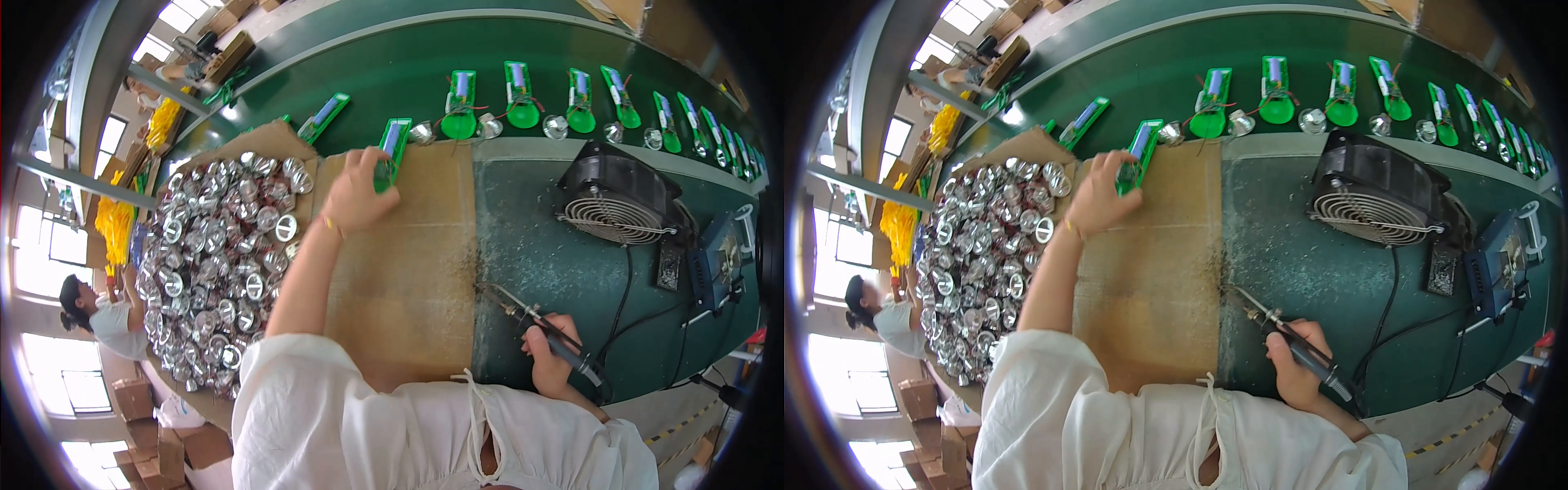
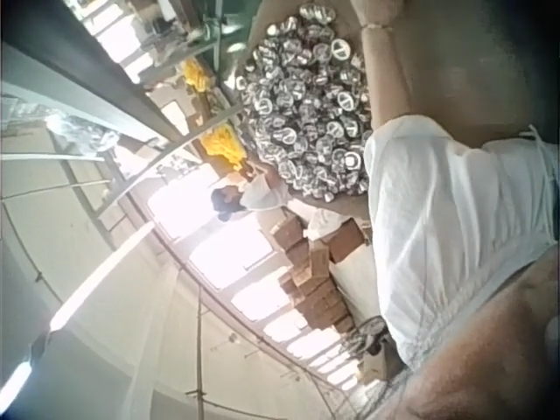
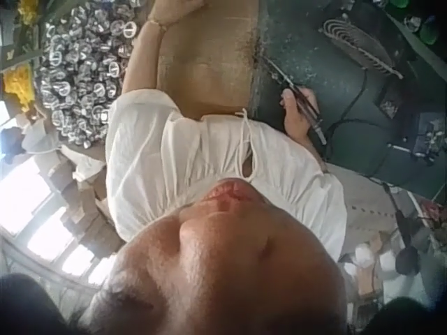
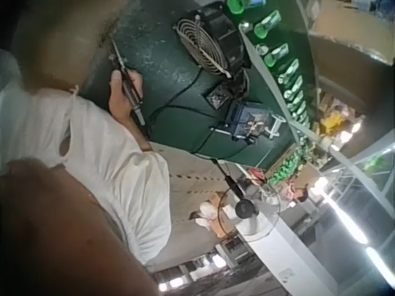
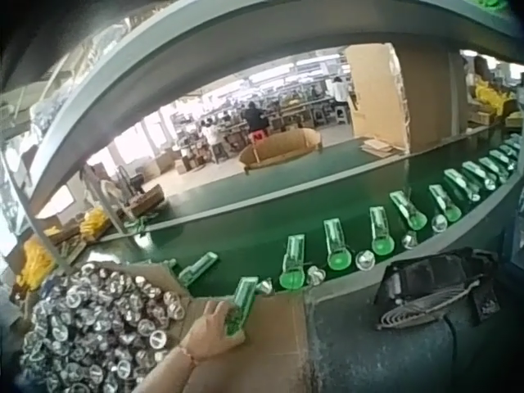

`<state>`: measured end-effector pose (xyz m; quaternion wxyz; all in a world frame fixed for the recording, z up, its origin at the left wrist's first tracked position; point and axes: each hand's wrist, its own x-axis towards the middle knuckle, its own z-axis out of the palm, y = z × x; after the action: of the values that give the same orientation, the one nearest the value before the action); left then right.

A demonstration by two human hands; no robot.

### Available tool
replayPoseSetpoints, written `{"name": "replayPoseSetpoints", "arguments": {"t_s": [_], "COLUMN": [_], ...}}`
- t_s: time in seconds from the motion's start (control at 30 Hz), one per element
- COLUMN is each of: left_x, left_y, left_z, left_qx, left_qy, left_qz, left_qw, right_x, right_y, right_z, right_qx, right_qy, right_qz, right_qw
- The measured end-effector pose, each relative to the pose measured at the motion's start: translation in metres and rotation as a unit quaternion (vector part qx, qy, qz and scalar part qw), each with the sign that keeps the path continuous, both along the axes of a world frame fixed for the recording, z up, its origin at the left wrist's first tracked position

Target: Soldering wires onto small circuit boards for the assembly of electronic lighting components.

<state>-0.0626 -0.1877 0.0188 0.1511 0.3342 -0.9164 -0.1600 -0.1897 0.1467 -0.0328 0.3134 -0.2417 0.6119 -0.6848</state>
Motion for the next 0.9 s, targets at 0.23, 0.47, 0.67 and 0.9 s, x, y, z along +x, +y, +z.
{"name": "replayPoseSetpoints", "arguments": {"t_s": [0.23,0.47,0.67,0.9], "left_x": [0.05,0.107,0.1,0.091], "left_y": [0.142,0.019,0.002,0.119], "left_z": [0.032,0.001,-0.017,0.012], "left_qx": [0.107,-0.316,-0.293,0.313], "left_qy": [0.016,-0.183,-0.235,0.159], "left_qz": [0.066,0.175,0.13,0.149], "left_qw": [0.992,0.914,0.918,0.925], "right_x": [0.003,0.012,0.01,0.009], "right_y": [-0.003,-0.005,-0.003,0.004], "right_z": [0.001,0.004,0.0,0.0], "right_qx": [0.036,0.013,0.002,-0.01], "right_qy": [0.0,0.024,0.026,0.015], "right_qz": [-0.026,-0.029,-0.032,-0.035], "right_qw": [0.999,0.999,0.999,0.999]}}
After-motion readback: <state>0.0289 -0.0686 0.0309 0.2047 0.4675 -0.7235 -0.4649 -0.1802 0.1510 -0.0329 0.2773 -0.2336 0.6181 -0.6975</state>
